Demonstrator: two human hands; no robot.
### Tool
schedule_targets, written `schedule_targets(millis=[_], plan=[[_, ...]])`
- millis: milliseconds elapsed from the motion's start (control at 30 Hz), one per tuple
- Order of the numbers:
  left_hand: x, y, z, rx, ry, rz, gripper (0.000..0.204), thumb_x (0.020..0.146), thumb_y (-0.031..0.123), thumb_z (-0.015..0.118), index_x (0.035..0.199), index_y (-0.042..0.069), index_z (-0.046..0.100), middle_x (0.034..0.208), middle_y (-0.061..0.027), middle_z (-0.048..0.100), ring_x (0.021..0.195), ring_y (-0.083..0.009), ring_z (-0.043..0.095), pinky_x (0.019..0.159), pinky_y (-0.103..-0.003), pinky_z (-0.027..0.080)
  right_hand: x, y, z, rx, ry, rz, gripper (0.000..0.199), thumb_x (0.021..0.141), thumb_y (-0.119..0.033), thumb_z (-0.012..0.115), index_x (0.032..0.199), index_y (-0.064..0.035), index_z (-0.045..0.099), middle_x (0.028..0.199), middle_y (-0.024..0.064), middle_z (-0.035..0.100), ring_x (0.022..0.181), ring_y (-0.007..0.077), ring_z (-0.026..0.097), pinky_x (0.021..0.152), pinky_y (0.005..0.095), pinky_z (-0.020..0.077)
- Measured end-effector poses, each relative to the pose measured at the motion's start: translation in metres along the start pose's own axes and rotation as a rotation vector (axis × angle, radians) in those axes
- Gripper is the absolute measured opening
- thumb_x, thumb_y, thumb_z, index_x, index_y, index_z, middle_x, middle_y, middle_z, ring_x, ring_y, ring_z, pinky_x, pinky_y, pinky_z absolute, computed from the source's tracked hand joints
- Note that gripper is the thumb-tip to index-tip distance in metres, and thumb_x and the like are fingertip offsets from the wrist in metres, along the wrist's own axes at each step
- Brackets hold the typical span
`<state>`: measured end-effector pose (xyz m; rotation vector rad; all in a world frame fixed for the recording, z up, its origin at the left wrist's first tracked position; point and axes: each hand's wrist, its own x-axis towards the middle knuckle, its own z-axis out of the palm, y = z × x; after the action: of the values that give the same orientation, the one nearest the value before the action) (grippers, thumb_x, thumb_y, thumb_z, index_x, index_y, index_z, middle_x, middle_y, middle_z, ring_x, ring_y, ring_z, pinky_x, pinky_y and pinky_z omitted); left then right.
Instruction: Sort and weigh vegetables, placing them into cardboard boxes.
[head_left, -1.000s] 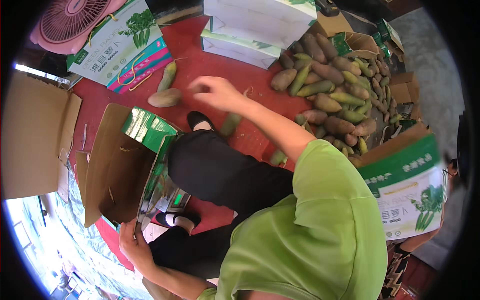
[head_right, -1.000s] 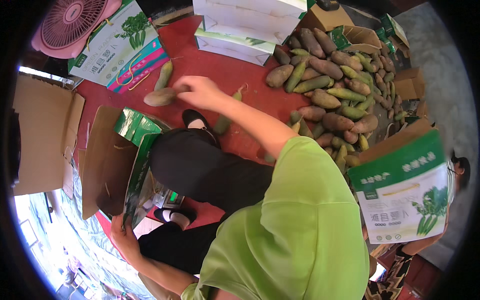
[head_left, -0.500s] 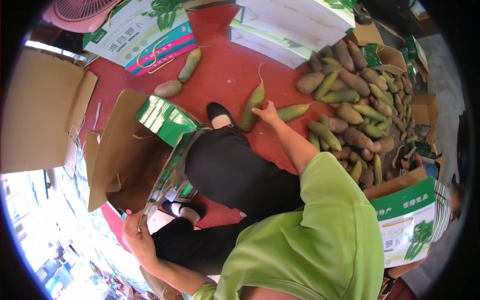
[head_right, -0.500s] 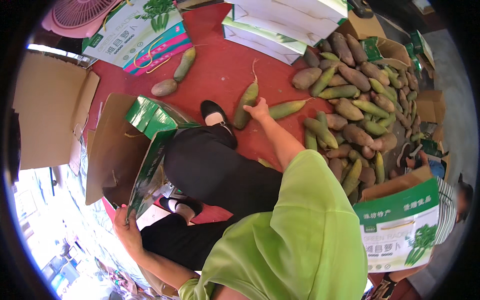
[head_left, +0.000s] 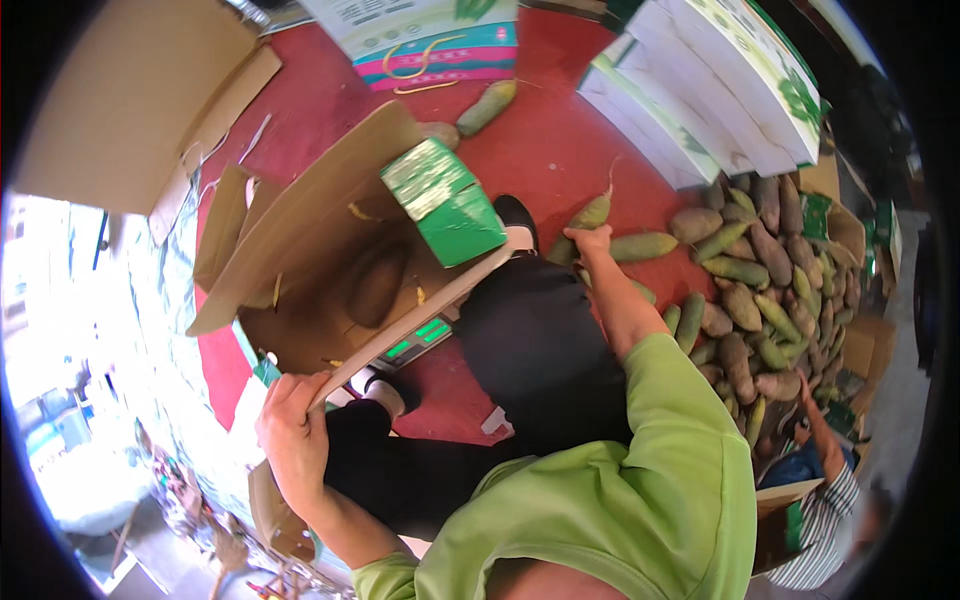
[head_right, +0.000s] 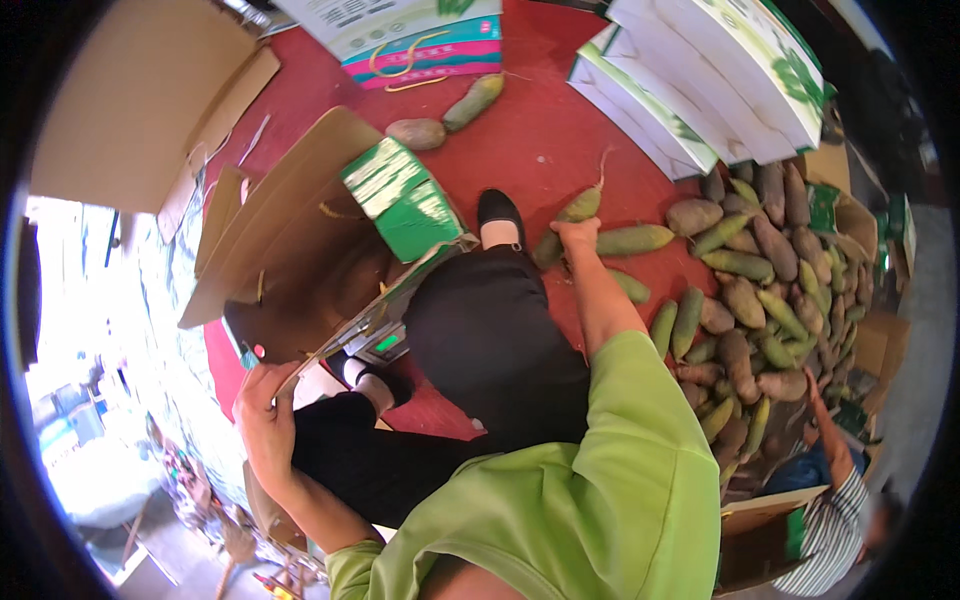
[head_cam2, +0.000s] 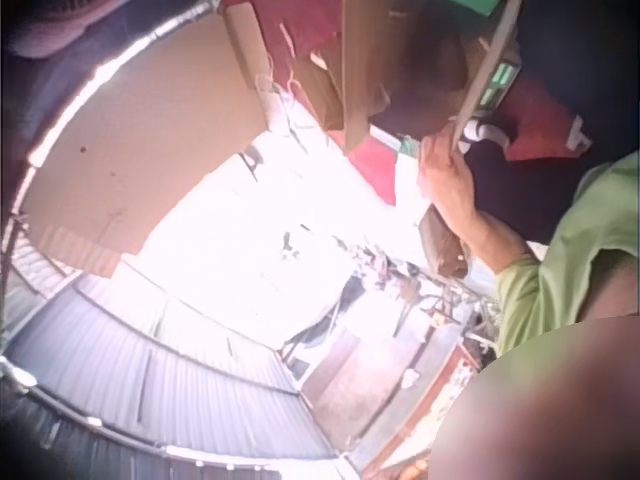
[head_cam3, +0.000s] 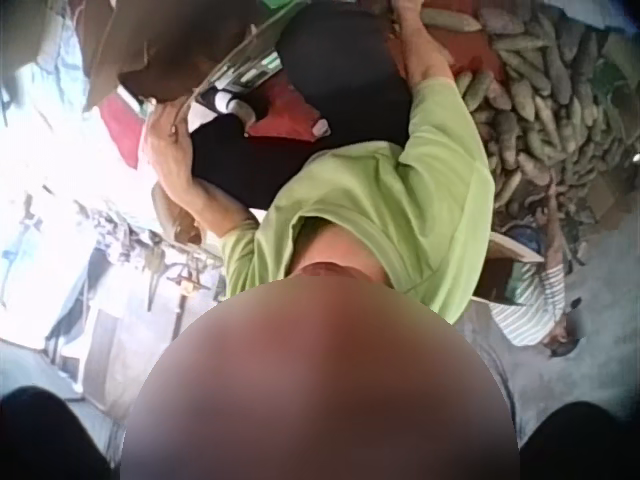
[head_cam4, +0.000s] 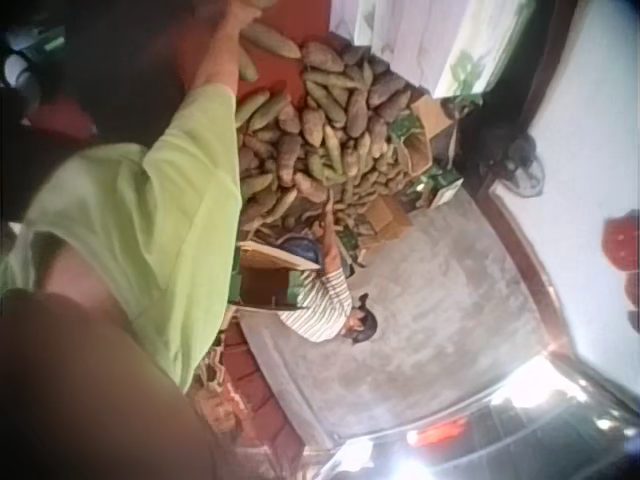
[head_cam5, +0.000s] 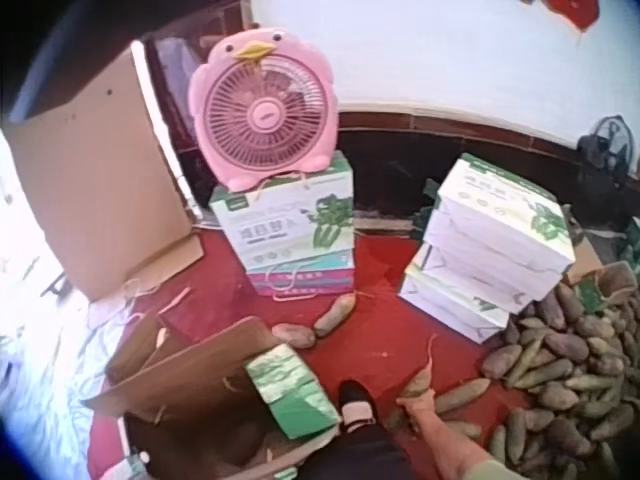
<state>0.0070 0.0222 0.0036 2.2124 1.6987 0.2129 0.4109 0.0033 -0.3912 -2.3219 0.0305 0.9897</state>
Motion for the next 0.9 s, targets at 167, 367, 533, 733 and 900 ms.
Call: schedule_targets(millis=[167,367,533,733,900], plan=[[-0.003,-0.002,-0.003,0.016,0.008,0.027,0.017,0.074,-0.001,0.065,0.090,0.002,0.070,0.078,-0.0118,0.060,0.075,-0.0305,0.060,0.067,-0.037,0.047,-0.041,-0.019,-0.022,0.029,-0.162,-0.187,0.072,0.065,-0.007,0.084,0.124,0.0004,0.043,0.111,0.0154,0.061,0.095,0.0253,0.063,0.074,0.0379,0.0538],[-0.009,-0.009,-0.004,0.011,0.011,0.058,0.019,0.074,0.000,0.064,0.091,0.005,0.070,0.079,-0.0097,0.059,0.078,-0.0297,0.060,0.067,-0.039,0.047,-0.078,-0.091,-0.062,0.133,-0.409,-0.524,0.067,0.067,-0.003,0.080,0.125,-0.0007,0.047,0.107,0.0069,0.062,0.089,0.0196,0.063,0.069,0.0284,0.0521],[-0.013,-0.012,-0.004,0.013,0.013,0.086,0.020,0.074,0.003,0.064,0.092,0.008,0.070,0.077,-0.0085,0.057,0.080,-0.0286,0.059,0.067,-0.040,0.048,-0.170,-0.187,-0.098,0.455,-0.649,-0.740,0.064,0.070,-0.003,0.077,0.127,-0.0026,0.047,0.112,0.0071,0.059,0.101,0.0208,0.060,0.086,0.0327,0.0489],[-0.013,-0.014,-0.002,0.002,0.009,0.118,0.019,0.076,0.002,0.063,0.093,0.007,0.070,0.079,-0.0102,0.059,0.078,-0.0312,0.060,0.066,-0.041,0.046,-0.274,-0.264,-0.116,0.686,-1.121,-0.905,0.048,0.084,-0.017,0.071,0.126,-0.0046,0.050,0.119,0.0057,0.060,0.108,0.0192,0.058,0.094,0.0354,0.0461],[-0.017,-0.018,-0.001,-0.008,0.024,0.088,0.018,0.076,0.005,0.063,0.092,0.009,0.070,0.079,-0.0086,0.059,0.082,-0.0293,0.060,0.069,-0.041,0.048,-0.351,-0.279,-0.074,0.281,-1.304,-1.125,0.060,0.074,-0.012,0.080,0.125,-0.0028,0.050,0.116,0.0062,0.061,0.105,0.0173,0.060,0.092,0.0318,0.0472]])
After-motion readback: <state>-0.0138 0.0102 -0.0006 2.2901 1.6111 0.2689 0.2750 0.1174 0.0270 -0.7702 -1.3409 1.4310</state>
